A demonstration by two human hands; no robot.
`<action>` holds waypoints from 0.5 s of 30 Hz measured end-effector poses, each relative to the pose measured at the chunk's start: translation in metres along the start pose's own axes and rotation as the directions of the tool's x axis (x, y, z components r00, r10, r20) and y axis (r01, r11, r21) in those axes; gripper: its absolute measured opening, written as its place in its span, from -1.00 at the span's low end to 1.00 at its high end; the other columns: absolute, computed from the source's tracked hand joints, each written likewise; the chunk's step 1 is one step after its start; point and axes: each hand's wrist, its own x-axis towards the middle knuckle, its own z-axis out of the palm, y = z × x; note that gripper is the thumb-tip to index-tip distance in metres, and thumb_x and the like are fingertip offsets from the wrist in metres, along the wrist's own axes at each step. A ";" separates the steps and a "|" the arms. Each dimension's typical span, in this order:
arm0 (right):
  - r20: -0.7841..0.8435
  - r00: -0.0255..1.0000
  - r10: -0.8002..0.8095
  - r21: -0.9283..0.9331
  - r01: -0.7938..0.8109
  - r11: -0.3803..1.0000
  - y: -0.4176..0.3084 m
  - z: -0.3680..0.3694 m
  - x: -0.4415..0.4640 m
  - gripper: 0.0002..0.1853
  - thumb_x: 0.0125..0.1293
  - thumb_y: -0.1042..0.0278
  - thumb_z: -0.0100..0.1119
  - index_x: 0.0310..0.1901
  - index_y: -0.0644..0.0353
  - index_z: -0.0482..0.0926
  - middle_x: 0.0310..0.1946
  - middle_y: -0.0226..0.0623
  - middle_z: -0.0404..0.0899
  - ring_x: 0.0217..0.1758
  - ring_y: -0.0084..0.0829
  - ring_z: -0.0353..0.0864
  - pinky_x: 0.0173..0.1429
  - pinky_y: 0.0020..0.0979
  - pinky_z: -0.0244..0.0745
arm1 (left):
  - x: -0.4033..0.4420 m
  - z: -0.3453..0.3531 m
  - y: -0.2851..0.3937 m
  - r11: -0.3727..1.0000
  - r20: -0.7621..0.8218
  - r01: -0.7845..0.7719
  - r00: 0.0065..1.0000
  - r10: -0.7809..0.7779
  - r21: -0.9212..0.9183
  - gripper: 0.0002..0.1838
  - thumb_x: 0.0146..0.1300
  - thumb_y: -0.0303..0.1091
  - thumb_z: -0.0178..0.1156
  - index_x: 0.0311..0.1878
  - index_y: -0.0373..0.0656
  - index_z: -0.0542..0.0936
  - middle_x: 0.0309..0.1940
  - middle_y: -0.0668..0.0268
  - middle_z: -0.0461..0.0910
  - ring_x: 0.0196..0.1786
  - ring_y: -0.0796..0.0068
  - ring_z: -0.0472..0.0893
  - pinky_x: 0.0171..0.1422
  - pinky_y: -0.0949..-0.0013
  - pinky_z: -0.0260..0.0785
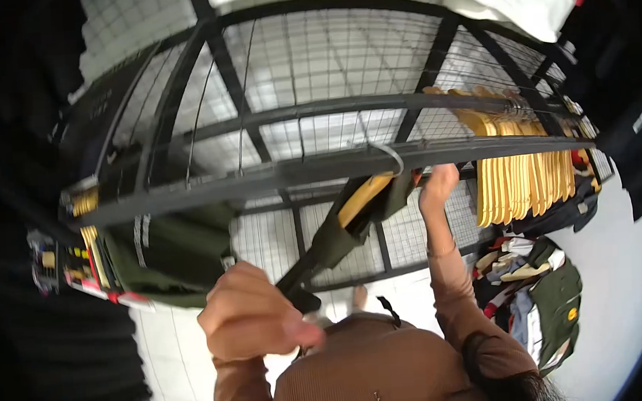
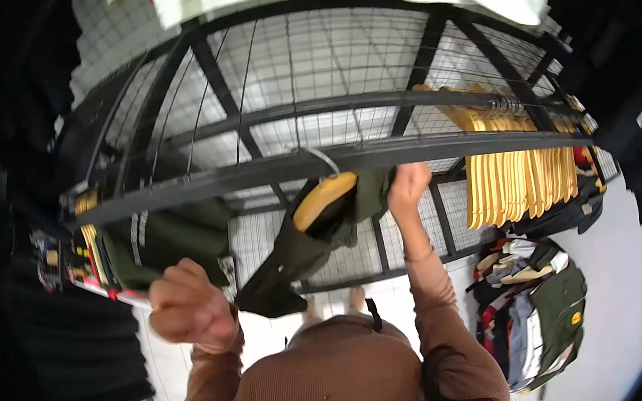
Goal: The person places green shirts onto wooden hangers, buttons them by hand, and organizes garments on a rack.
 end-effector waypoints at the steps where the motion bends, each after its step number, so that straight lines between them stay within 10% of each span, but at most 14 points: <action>1: 0.105 0.987 -0.126 -0.121 0.138 0.983 0.021 0.005 -0.001 -0.70 0.43 0.36 -0.23 -0.17 0.44 0.45 -0.30 -0.17 0.51 -0.24 -0.36 0.47 -0.09 -0.35 0.35 | 0.013 0.015 0.011 0.990 -0.025 -0.128 0.992 0.126 -0.067 -0.70 -0.15 -0.40 0.47 -0.33 -0.12 0.58 -0.42 0.42 0.55 -0.45 0.51 0.51 -0.44 0.46 0.31; 3: 0.249 0.940 -0.231 -0.200 0.283 0.938 0.056 0.011 -0.013 -0.68 0.43 0.35 -0.24 -0.24 0.45 0.46 -0.39 -0.20 0.50 -0.30 -0.40 0.45 -0.16 -0.37 0.36 | 0.020 0.026 0.036 0.959 -0.045 -0.251 0.968 0.247 -0.132 -0.72 -0.20 -0.36 0.50 -0.39 -0.10 0.60 -0.42 0.45 0.58 -0.47 0.56 0.52 -0.56 0.50 0.28; 9: -0.058 0.952 0.300 -0.174 -0.305 0.936 0.175 -0.024 -0.034 -0.65 0.45 0.29 -0.19 -0.28 0.44 0.48 -0.38 -0.24 0.53 -0.27 -0.47 0.44 -0.12 -0.41 0.38 | 0.023 0.057 0.096 0.997 -0.126 0.064 0.990 -0.070 -0.048 -0.84 0.13 -0.33 0.27 -0.21 0.00 0.53 -0.30 0.43 0.52 -0.29 0.51 0.47 -0.30 0.40 0.32; 15: 0.082 0.964 0.254 -0.040 -0.251 0.967 0.091 -0.044 -0.004 -0.55 0.47 0.13 -0.19 -0.15 0.42 0.56 -0.21 -0.23 0.59 -0.16 -0.48 0.49 0.04 -0.42 0.33 | 0.024 0.060 0.094 0.975 -0.064 0.054 0.996 -0.069 -0.214 -0.85 0.12 -0.27 0.32 -0.39 -0.01 0.52 -0.52 0.49 0.45 -0.47 0.62 0.38 -0.47 0.54 0.15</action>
